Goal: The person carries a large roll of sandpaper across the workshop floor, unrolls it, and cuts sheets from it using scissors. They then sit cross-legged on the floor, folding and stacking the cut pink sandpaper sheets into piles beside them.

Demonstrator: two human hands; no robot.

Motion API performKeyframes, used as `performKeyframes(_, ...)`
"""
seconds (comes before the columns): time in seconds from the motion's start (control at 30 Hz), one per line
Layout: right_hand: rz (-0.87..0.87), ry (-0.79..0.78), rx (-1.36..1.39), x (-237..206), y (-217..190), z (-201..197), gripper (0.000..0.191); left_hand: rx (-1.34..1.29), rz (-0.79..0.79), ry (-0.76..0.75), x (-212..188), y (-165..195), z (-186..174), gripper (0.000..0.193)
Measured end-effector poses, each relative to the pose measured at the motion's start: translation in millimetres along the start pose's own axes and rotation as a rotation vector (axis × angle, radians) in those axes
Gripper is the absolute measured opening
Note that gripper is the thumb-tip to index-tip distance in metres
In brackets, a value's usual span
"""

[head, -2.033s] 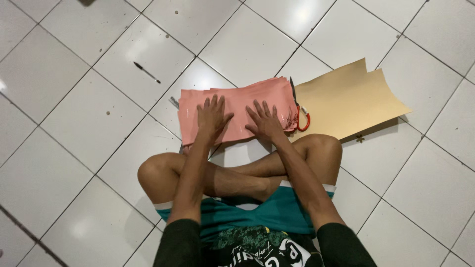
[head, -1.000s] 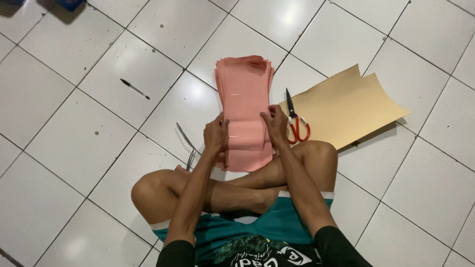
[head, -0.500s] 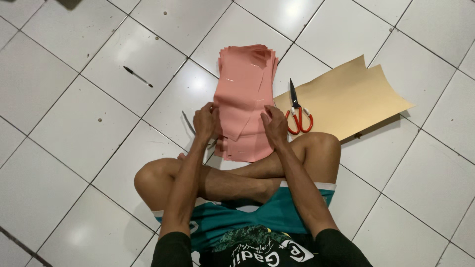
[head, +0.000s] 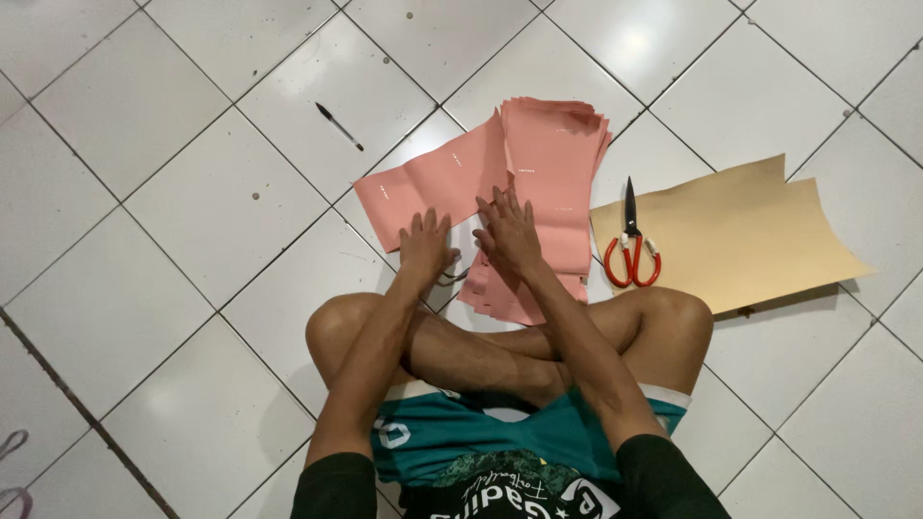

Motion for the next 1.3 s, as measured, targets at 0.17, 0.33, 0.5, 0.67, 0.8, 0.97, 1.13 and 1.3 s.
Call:
performKeyframes(0.17,0.023,0.088,-0.023,-3,0,-2,0.076,0.033,-0.291,-0.105,3,-48,-5,0.102)
performKeyframes(0.33,0.08,0.114,-0.133,-3,3,-3,0.068,-0.072,-0.267,-0.034,11,-50,-9,0.093)
performKeyframes(0.5,0.135,0.142,-0.148,8,19,-7,0.069,-0.101,-0.229,0.007,6,-43,-5,0.085)
performKeyframes(0.67,0.209,0.112,-0.171,16,40,-18,0.065,-0.036,-0.153,0.062,5,-34,-14,0.077)
performKeyframes(0.8,0.199,0.106,0.017,10,37,-23,0.075,0.001,-0.176,0.017,2,-22,-16,0.079)
performKeyframes(0.97,0.018,0.212,0.032,-26,0,-25,0.065,-0.032,-0.222,-0.13,-11,-9,-10,0.081)
performKeyframes(1.13,-0.045,0.207,0.053,-38,-25,-9,0.055,-0.057,-0.182,-0.008,-9,-9,-7,0.075)
performKeyframes(1.3,-0.109,0.192,0.004,-41,-37,5,0.053,-0.068,-0.108,0.1,-8,-7,-9,0.075)
Point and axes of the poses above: each hand's wrist, its own x-axis towards the middle knuckle, its own z-axis out of the palm, y = z × x, the point moved 7 cm from there along x, towards the middle knuckle, and after that the axes turned 15 degrees about y, right-handed, at the moved point
